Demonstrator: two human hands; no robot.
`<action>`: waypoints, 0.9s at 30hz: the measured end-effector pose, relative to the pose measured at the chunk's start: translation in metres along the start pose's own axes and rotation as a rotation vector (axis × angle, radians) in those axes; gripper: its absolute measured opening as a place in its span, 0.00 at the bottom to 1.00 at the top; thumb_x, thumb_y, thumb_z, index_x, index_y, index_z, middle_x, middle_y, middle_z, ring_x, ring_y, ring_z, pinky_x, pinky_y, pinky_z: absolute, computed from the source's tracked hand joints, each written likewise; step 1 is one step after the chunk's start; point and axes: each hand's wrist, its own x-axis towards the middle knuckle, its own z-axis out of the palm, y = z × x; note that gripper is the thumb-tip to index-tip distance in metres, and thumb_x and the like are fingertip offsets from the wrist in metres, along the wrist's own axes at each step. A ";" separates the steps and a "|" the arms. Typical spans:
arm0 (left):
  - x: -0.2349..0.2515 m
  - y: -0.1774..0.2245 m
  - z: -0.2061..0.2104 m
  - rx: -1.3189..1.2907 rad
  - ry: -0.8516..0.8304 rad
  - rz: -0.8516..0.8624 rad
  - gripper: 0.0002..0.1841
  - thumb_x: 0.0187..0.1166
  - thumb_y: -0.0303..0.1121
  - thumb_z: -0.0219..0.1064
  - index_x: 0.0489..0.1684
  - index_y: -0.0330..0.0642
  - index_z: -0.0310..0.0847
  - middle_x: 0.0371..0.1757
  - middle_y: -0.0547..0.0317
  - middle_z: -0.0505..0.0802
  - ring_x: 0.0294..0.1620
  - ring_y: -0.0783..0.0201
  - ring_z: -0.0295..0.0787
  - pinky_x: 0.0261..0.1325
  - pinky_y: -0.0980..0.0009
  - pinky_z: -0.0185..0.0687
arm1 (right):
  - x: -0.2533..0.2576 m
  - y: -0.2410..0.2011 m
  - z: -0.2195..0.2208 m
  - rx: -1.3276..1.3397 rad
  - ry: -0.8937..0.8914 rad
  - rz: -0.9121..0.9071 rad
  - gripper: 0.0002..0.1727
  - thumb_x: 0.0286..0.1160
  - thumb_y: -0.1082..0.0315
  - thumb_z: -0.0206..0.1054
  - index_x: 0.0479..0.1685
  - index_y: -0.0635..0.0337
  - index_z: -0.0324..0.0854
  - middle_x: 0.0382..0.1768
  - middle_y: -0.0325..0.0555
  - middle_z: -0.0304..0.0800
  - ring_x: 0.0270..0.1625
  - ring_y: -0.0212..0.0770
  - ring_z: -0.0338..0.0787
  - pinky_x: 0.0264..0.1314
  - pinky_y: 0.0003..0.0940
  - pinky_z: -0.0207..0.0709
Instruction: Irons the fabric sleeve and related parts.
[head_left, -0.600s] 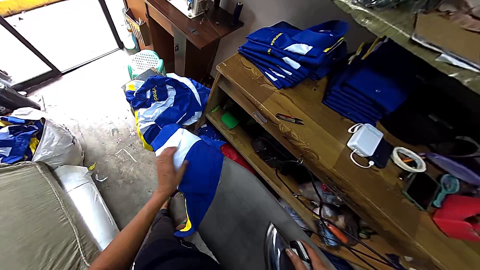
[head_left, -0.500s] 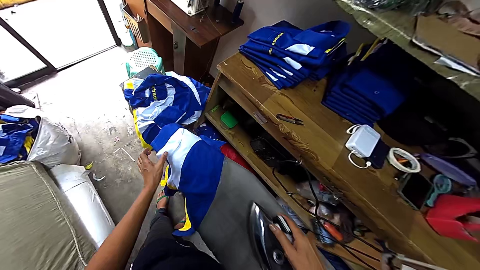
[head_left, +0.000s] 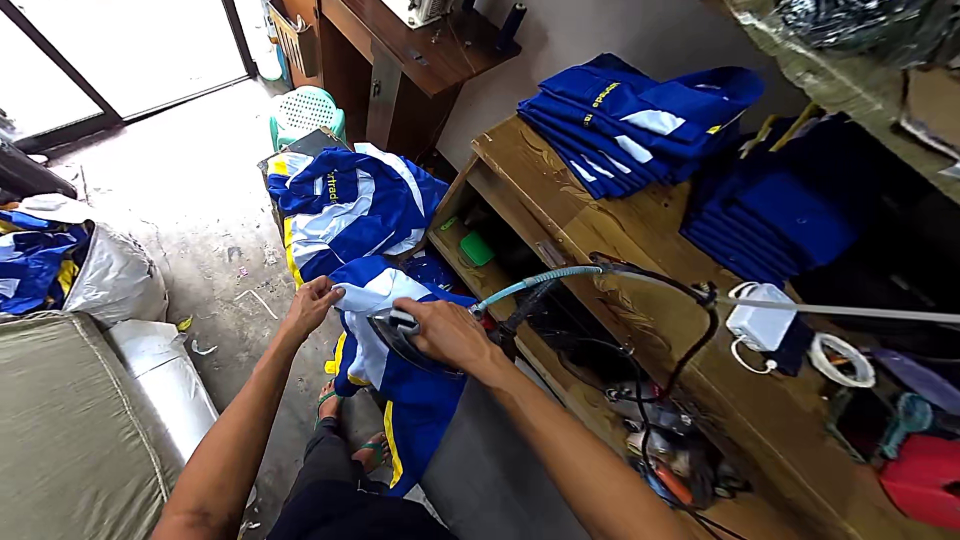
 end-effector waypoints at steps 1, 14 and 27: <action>0.001 -0.001 0.000 -0.008 -0.003 -0.008 0.13 0.84 0.39 0.66 0.46 0.35 0.86 0.37 0.57 0.91 0.39 0.70 0.86 0.52 0.67 0.82 | 0.006 0.004 -0.005 0.034 0.027 0.073 0.27 0.74 0.61 0.67 0.76 0.38 0.78 0.44 0.57 0.93 0.49 0.63 0.93 0.48 0.66 0.81; 0.006 -0.016 0.016 -0.115 0.068 -0.074 0.12 0.84 0.35 0.66 0.42 0.33 0.83 0.33 0.58 0.88 0.36 0.70 0.86 0.49 0.68 0.84 | -0.070 0.043 0.035 0.196 0.064 0.127 0.29 0.68 0.62 0.72 0.75 0.39 0.79 0.44 0.55 0.94 0.45 0.61 0.93 0.45 0.66 0.82; -0.003 -0.018 0.018 -0.047 0.083 -0.051 0.12 0.83 0.36 0.67 0.38 0.34 0.81 0.30 0.60 0.86 0.32 0.72 0.84 0.45 0.71 0.82 | -0.128 0.082 0.059 0.353 0.342 0.624 0.29 0.73 0.61 0.70 0.78 0.50 0.77 0.53 0.57 0.94 0.54 0.59 0.93 0.57 0.63 0.83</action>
